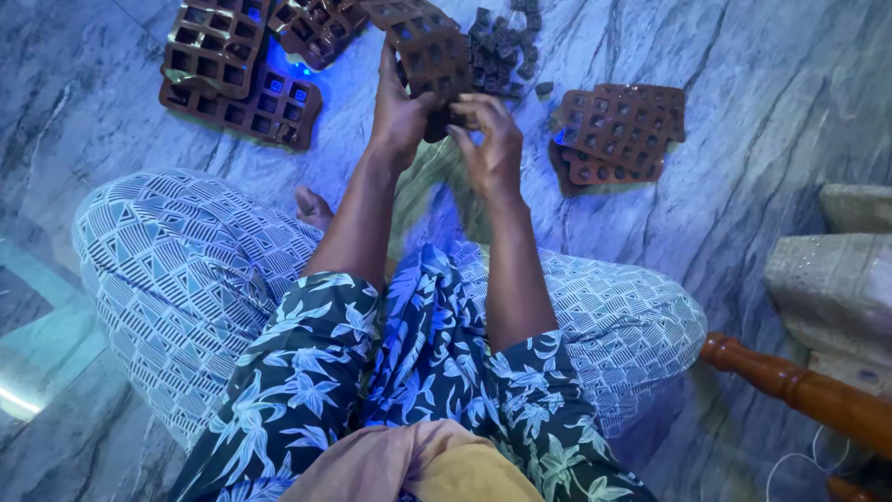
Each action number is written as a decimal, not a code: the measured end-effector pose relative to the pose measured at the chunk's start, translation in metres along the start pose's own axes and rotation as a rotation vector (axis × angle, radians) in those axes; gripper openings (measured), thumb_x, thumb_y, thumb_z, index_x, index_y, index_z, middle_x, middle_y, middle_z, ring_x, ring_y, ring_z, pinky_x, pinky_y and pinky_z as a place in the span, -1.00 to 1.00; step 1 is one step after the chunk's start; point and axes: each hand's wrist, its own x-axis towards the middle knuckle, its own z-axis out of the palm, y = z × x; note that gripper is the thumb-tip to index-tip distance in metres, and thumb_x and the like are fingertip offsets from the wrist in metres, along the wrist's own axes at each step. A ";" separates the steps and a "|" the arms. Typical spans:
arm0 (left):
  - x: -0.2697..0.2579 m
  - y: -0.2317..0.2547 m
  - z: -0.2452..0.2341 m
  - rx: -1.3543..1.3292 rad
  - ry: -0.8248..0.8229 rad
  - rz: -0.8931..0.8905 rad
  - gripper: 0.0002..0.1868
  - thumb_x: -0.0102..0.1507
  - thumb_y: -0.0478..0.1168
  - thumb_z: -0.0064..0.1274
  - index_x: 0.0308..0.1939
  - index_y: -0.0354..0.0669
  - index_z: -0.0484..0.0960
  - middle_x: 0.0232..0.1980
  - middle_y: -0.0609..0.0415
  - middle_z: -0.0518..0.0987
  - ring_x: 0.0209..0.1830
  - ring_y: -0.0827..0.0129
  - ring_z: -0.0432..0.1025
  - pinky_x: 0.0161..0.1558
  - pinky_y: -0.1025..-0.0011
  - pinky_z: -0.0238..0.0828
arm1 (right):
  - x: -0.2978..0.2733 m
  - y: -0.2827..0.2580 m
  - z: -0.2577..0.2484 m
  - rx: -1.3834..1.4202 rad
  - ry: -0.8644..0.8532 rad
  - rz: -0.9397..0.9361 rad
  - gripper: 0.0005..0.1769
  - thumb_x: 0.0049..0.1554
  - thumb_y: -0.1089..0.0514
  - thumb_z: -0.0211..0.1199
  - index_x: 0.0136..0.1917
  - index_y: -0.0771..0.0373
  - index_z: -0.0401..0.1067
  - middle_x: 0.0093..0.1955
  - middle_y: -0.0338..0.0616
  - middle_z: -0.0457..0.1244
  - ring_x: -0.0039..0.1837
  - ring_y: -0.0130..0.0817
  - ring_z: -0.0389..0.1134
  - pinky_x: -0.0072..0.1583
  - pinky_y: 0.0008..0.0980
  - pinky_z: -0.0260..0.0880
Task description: The person sits on the floor and assembles small LED light modules into brown plastic grid trays. They pick up individual modules and press them into the grid slots, occasionally adjusting the trays and handling loose pieces.
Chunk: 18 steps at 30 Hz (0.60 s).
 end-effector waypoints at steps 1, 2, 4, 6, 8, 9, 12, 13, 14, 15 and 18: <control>0.000 -0.001 0.000 -0.005 0.018 -0.049 0.12 0.03 -0.66 -0.03 0.60 0.05 -0.11 0.44 -0.02 0.32 0.33 0.10 0.45 0.16 0.18 0.56 | -0.001 0.001 0.001 0.005 -0.008 -0.015 -0.58 0.02 0.40 0.51 0.15 0.25 0.53 0.26 -0.11 0.35 0.22 -0.32 0.44 0.18 -0.36 0.51; 0.001 -0.001 0.000 -0.011 0.036 -0.097 0.14 0.03 -0.63 -0.05 0.60 0.07 -0.17 0.45 0.00 0.29 0.28 0.08 0.48 0.06 0.16 0.61 | -0.002 0.002 0.002 0.010 -0.016 -0.031 -0.57 0.04 0.42 0.48 0.18 0.26 0.53 0.28 -0.10 0.35 0.26 -0.31 0.43 0.20 -0.35 0.51; 0.002 -0.004 -0.001 -0.040 0.022 -0.060 0.16 0.05 -0.65 0.04 0.62 0.05 -0.17 0.44 -0.12 0.34 0.30 0.06 0.48 0.14 0.21 0.62 | -0.003 0.006 0.005 0.100 -0.022 -0.004 -0.59 0.09 0.43 0.42 0.21 0.27 0.53 0.31 -0.11 0.34 0.31 -0.33 0.41 0.22 -0.35 0.53; 0.001 -0.006 -0.002 -0.015 0.002 -0.007 0.18 0.08 -0.66 0.10 0.63 0.03 -0.16 0.46 -0.18 0.36 0.33 0.05 0.47 0.20 0.23 0.62 | -0.003 0.009 0.009 0.267 -0.016 0.072 -0.63 0.16 0.42 0.34 0.23 0.26 0.50 0.35 -0.14 0.32 0.34 -0.40 0.40 0.24 -0.37 0.58; 0.001 -0.005 -0.003 0.067 -0.022 0.058 0.19 0.11 -0.68 0.15 0.66 0.01 -0.16 0.50 -0.18 0.34 0.39 0.05 0.45 0.26 0.22 0.61 | -0.003 0.011 0.014 0.229 0.048 0.154 -0.63 0.11 0.39 0.42 0.19 0.26 0.51 0.21 -0.15 0.38 0.22 -0.42 0.45 0.20 -0.38 0.56; -0.001 -0.005 -0.003 0.069 -0.024 0.033 0.19 0.10 -0.67 0.13 0.65 0.02 -0.17 0.49 -0.17 0.33 0.36 0.06 0.46 0.22 0.22 0.63 | -0.003 0.012 0.016 0.210 0.079 0.197 -0.63 0.09 0.38 0.46 0.17 0.26 0.51 0.13 -0.16 0.41 0.16 -0.43 0.47 0.17 -0.38 0.55; -0.003 -0.003 0.000 0.036 -0.054 -0.015 0.17 0.09 -0.68 0.06 0.64 0.01 -0.17 0.47 -0.17 0.35 0.31 0.07 0.49 0.16 0.20 0.67 | -0.005 0.014 0.020 0.285 0.152 0.283 -0.64 0.08 0.36 0.49 0.13 0.27 0.49 0.04 -0.14 0.44 0.07 -0.42 0.48 0.13 -0.40 0.55; -0.004 -0.002 0.000 -0.003 -0.077 -0.013 0.15 0.09 -0.69 0.04 0.65 -0.01 -0.16 0.46 -0.20 0.37 0.31 0.05 0.51 0.17 0.20 0.67 | -0.004 0.015 0.020 0.255 0.146 0.291 -0.65 0.07 0.34 0.50 0.13 0.26 0.50 0.03 -0.16 0.44 0.05 -0.42 0.49 0.12 -0.41 0.55; -0.004 -0.001 0.002 -0.042 -0.099 -0.011 0.13 0.10 -0.70 0.01 0.65 -0.02 -0.14 0.46 -0.22 0.39 0.31 0.03 0.53 0.18 0.19 0.68 | -0.004 0.015 0.019 0.224 0.140 0.300 -0.65 0.06 0.33 0.50 0.12 0.26 0.52 0.03 -0.17 0.45 0.04 -0.43 0.49 0.10 -0.41 0.55; -0.004 -0.001 0.002 -0.043 -0.097 -0.017 0.14 0.09 -0.70 -0.02 0.64 -0.01 -0.16 0.47 -0.20 0.37 0.31 0.04 0.52 0.16 0.19 0.68 | -0.004 0.015 0.019 0.194 0.133 0.308 -0.65 0.06 0.32 0.51 0.12 0.26 0.54 0.03 -0.18 0.45 0.02 -0.43 0.50 0.09 -0.41 0.54; -0.002 -0.001 0.003 -0.041 -0.096 -0.012 0.15 0.07 -0.71 -0.08 0.64 0.02 -0.20 0.51 -0.16 0.30 0.33 0.05 0.50 0.14 0.21 0.68 | -0.003 0.013 0.017 0.173 0.137 0.206 -0.72 0.07 0.30 0.50 0.06 0.27 0.56 0.10 -0.15 0.42 0.06 -0.41 0.51 0.09 -0.40 0.56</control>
